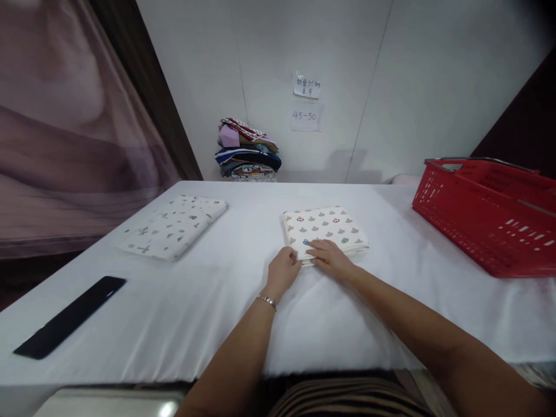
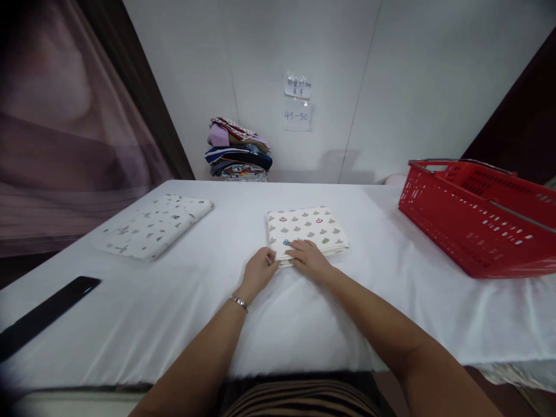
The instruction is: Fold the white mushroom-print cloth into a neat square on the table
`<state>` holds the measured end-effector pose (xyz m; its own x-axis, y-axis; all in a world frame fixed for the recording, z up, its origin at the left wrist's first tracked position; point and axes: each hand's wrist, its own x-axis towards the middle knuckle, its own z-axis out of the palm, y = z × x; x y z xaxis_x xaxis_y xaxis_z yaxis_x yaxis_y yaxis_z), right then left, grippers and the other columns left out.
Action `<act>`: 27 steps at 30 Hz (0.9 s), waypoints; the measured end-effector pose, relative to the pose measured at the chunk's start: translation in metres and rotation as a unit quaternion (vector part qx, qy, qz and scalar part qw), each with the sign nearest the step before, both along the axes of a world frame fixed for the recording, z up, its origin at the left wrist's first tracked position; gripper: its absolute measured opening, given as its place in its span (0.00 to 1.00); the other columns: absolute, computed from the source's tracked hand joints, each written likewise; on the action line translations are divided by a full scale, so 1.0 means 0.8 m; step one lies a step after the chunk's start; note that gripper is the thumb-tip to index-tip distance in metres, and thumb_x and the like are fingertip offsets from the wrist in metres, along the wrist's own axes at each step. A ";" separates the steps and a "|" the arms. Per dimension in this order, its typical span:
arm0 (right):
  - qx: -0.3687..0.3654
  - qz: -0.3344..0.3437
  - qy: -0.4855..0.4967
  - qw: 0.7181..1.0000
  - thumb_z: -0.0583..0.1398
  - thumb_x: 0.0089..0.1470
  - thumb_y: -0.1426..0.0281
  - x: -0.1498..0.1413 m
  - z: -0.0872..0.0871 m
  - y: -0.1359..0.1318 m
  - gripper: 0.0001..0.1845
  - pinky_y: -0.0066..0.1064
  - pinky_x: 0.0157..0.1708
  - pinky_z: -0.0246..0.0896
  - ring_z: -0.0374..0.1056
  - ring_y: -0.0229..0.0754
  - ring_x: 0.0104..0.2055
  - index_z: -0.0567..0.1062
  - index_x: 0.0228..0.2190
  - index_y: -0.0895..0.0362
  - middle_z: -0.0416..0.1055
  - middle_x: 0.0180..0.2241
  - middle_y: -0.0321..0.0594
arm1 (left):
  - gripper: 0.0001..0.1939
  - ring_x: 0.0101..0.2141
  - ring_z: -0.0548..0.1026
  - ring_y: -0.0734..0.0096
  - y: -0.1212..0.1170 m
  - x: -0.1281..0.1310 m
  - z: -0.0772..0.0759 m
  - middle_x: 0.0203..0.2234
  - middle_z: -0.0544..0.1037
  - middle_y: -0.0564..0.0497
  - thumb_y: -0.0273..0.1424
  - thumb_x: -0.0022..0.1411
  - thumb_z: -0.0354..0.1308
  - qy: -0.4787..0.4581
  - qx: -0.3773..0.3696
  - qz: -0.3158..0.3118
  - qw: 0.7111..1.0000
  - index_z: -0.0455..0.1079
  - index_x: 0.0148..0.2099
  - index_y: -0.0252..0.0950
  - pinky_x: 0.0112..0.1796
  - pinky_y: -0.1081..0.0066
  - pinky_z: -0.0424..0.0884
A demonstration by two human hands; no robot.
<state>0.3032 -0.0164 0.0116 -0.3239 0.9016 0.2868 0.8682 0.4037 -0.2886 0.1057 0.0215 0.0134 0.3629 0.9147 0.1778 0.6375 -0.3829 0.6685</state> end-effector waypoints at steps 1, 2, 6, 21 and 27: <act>0.008 0.000 0.003 1.000 0.50 0.60 0.62 0.000 -0.001 0.000 0.20 0.46 0.58 0.45 0.53 0.47 0.60 0.71 0.50 0.51 0.61 0.57 0.42 | 0.05 0.30 0.69 0.74 0.000 -0.001 0.000 0.30 0.72 0.55 0.29 0.53 0.56 -0.005 0.003 -0.011 1.000 0.64 0.35 0.39 0.31 0.74 0.60; 0.017 0.001 0.006 1.000 0.50 0.60 0.62 -0.001 -0.003 0.000 0.19 0.45 0.57 0.45 0.53 0.47 0.60 0.72 0.49 0.51 0.61 0.57 0.42 | 0.05 0.30 0.69 0.74 0.001 -0.001 0.000 0.30 0.72 0.55 0.28 0.53 0.55 -0.008 0.003 -0.022 1.000 0.65 0.34 0.39 0.32 0.74 0.61; 0.038 0.004 0.009 0.999 0.51 0.60 0.63 -0.004 -0.008 -0.003 0.18 0.45 0.58 0.44 0.54 0.45 0.59 0.72 0.49 0.51 0.62 0.56 0.42 | 0.03 0.30 0.69 0.74 0.002 -0.003 0.001 0.28 0.72 0.55 0.26 0.52 0.55 -0.005 -0.006 -0.031 0.999 0.65 0.32 0.39 0.32 0.74 0.61; 0.028 -0.026 0.057 0.998 0.51 0.59 0.60 0.016 0.015 0.008 0.20 0.46 0.57 0.51 0.56 0.47 0.59 0.72 0.49 0.50 0.65 0.54 0.41 | 0.07 0.39 0.68 0.70 0.001 -0.003 0.002 0.33 0.73 0.52 0.30 0.59 0.52 -0.018 0.058 -0.105 0.993 0.72 0.35 0.41 0.40 0.70 0.64; -0.039 -0.234 -0.042 0.971 0.52 0.57 0.59 0.100 0.020 0.032 0.28 0.52 0.57 0.46 0.44 0.54 0.64 0.63 0.56 0.56 0.54 0.60 0.48 | 0.07 0.38 0.69 0.71 0.004 -0.005 0.004 0.32 0.73 0.53 0.29 0.58 0.52 -0.031 0.041 -0.104 0.993 0.72 0.31 0.40 0.38 0.72 0.64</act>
<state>0.3829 0.0096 0.0276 0.1072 0.9736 0.2018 0.9728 -0.0608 -0.2235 0.1019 0.0245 0.0167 0.5285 0.8026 0.2764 0.4969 -0.5565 0.6659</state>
